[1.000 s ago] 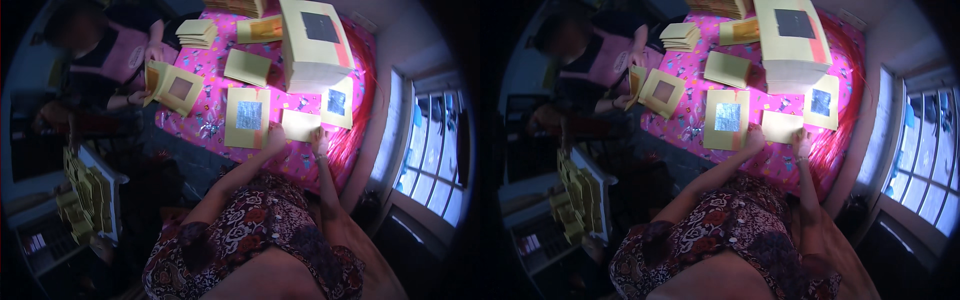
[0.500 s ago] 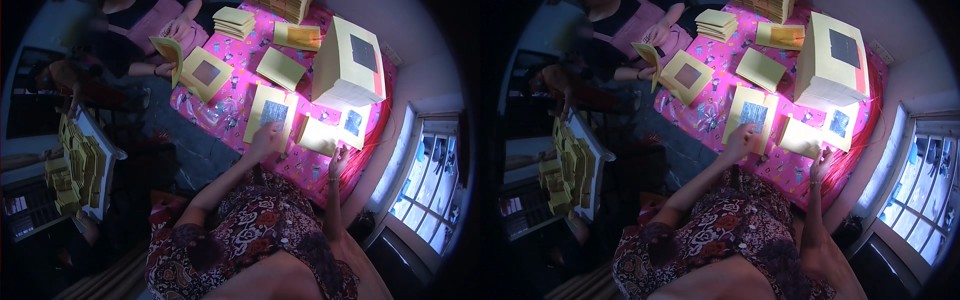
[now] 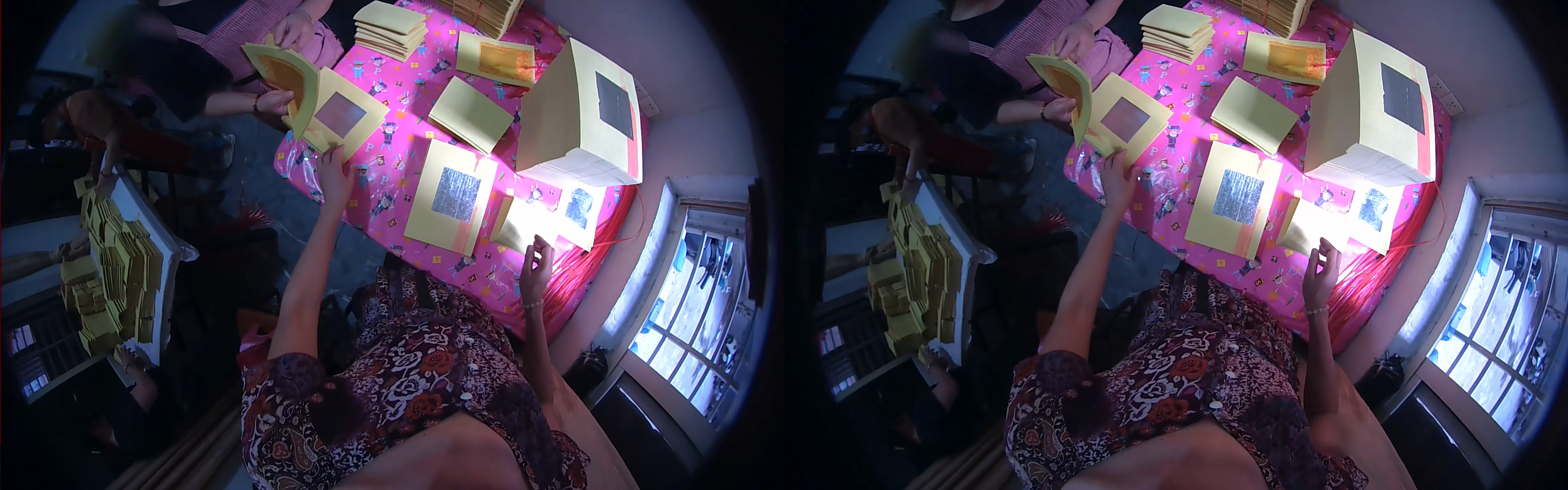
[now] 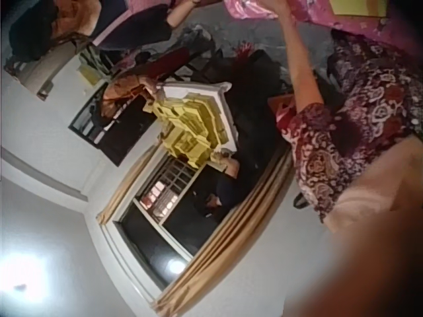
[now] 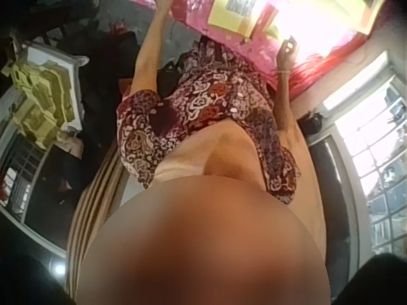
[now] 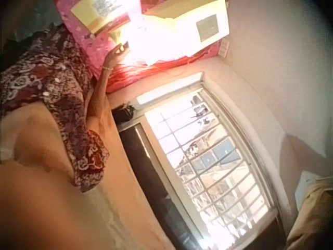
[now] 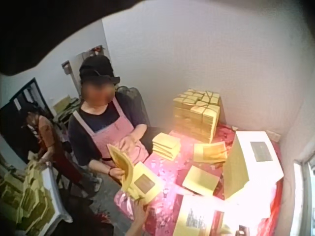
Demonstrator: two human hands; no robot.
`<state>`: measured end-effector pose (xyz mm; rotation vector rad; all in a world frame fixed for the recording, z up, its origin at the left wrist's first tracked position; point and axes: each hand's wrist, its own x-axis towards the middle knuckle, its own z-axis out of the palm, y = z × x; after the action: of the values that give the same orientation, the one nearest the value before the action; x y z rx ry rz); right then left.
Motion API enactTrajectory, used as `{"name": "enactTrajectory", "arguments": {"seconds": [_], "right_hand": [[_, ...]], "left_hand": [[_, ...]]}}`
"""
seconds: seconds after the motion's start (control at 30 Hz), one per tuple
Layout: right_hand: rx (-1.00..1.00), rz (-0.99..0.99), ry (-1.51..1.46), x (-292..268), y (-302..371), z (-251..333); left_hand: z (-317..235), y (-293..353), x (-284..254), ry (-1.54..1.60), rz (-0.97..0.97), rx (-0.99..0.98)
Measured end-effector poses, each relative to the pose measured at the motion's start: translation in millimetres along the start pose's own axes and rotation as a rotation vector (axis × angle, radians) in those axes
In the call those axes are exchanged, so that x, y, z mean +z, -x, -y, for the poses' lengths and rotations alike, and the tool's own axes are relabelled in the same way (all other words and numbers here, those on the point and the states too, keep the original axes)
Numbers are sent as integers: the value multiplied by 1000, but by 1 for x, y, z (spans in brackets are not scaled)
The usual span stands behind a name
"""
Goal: Organizing and stacking yellow papers with foil squares on a table.
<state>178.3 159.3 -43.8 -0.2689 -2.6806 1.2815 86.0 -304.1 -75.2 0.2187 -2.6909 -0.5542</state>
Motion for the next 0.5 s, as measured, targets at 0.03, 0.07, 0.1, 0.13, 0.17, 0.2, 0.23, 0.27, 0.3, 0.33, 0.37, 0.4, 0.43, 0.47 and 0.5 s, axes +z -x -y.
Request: {"name": "enactTrajectory", "arguments": {"seconds": [0.03,0.07,0.1,0.13,0.17,0.2,0.23,0.27,0.3,0.33,0.37,0.4,0.43,0.47,0.5], "right_hand": [[-43,7,17,1,0,0],[-62,-3,34,3,0,1],[-58,-5,40,4,1,2],[-27,3,19,4,1,3],[3,13,-5,5,2,6],[7,12,-3,5,2,9],[26,27,3,5,3,12],[45,40,9,5,4,13],[49,38,10,5,4,12],[58,44,-19,7,5,12],[67,51,-49,8,5,14],[72,52,-51,9,5,16],[63,70,-36,9,6,17],[59,81,-18,8,6,18],[67,78,-17,8,7,18]], "left_hand": [[4,-5,1,-20,26,37],[5,-9,2,-42,59,36],[5,-13,3,-37,64,38],[4,-17,4,-30,76,27],[7,-18,4,-25,87,15],[9,-19,5,-24,91,16],[10,-19,5,-19,101,-8],[13,-19,6,-14,110,-31],[16,-18,6,-14,114,-28],[19,-18,7,-15,122,-30],[24,-17,6,-18,129,-32],[29,-17,5,-22,133,-31],[35,-18,4,53,107,-16],[35,-20,3,133,84,3],[36,-22,2,133,92,7]]}}
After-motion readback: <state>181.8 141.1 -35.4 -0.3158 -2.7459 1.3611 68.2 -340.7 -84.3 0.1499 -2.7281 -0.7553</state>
